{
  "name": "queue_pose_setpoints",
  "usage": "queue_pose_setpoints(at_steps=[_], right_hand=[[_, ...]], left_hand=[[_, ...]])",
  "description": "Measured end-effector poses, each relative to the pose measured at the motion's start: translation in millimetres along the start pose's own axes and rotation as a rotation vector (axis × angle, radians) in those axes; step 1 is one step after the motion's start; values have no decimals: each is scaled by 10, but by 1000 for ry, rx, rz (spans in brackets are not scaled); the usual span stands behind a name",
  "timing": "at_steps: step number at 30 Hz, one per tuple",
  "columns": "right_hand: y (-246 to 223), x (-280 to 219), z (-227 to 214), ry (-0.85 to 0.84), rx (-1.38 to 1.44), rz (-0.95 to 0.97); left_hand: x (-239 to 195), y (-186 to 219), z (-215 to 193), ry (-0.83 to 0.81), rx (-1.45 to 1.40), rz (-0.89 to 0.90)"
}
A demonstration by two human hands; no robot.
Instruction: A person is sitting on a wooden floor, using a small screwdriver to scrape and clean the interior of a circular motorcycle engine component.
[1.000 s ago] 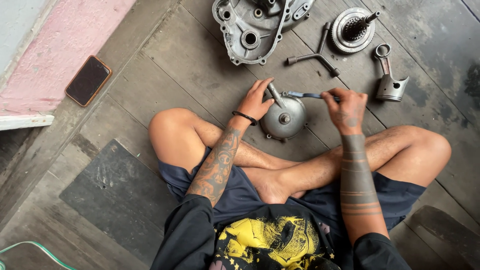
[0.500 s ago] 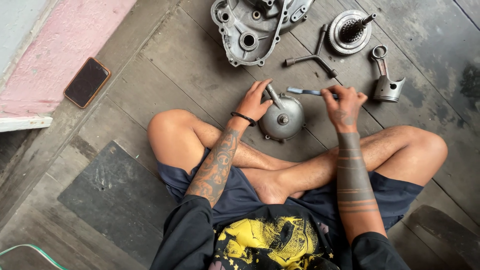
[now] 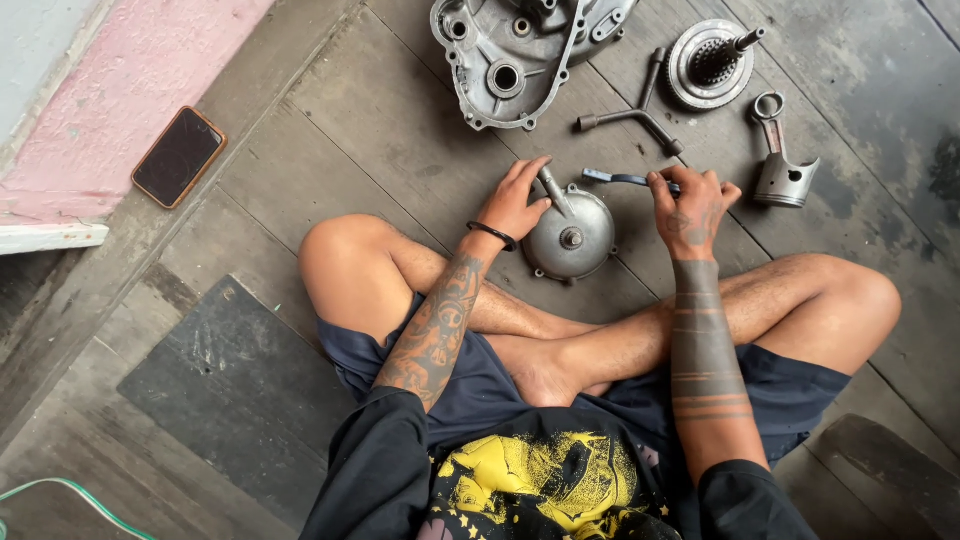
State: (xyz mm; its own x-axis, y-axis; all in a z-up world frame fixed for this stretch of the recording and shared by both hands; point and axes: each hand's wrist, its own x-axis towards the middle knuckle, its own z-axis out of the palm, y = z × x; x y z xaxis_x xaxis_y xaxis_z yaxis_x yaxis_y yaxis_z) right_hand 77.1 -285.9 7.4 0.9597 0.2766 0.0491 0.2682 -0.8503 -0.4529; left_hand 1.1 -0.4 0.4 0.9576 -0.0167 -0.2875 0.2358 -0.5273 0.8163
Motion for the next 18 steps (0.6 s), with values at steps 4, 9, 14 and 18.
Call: queue_pose_setpoints(at_steps=[4,9,14,18], right_hand=[[-66,-9,54,-93,89,-40],[9,12,-41,5,33,-28],[-25,-94,65,-13,-5,-33],[83,-113,51,58,-8,-33]], left_hand=[[8,47,-35,-9,-3,-6],[42,-55,6,1,2,7],[28,-90,38,25,8,23],[-12,-102,-16,71,68,12]])
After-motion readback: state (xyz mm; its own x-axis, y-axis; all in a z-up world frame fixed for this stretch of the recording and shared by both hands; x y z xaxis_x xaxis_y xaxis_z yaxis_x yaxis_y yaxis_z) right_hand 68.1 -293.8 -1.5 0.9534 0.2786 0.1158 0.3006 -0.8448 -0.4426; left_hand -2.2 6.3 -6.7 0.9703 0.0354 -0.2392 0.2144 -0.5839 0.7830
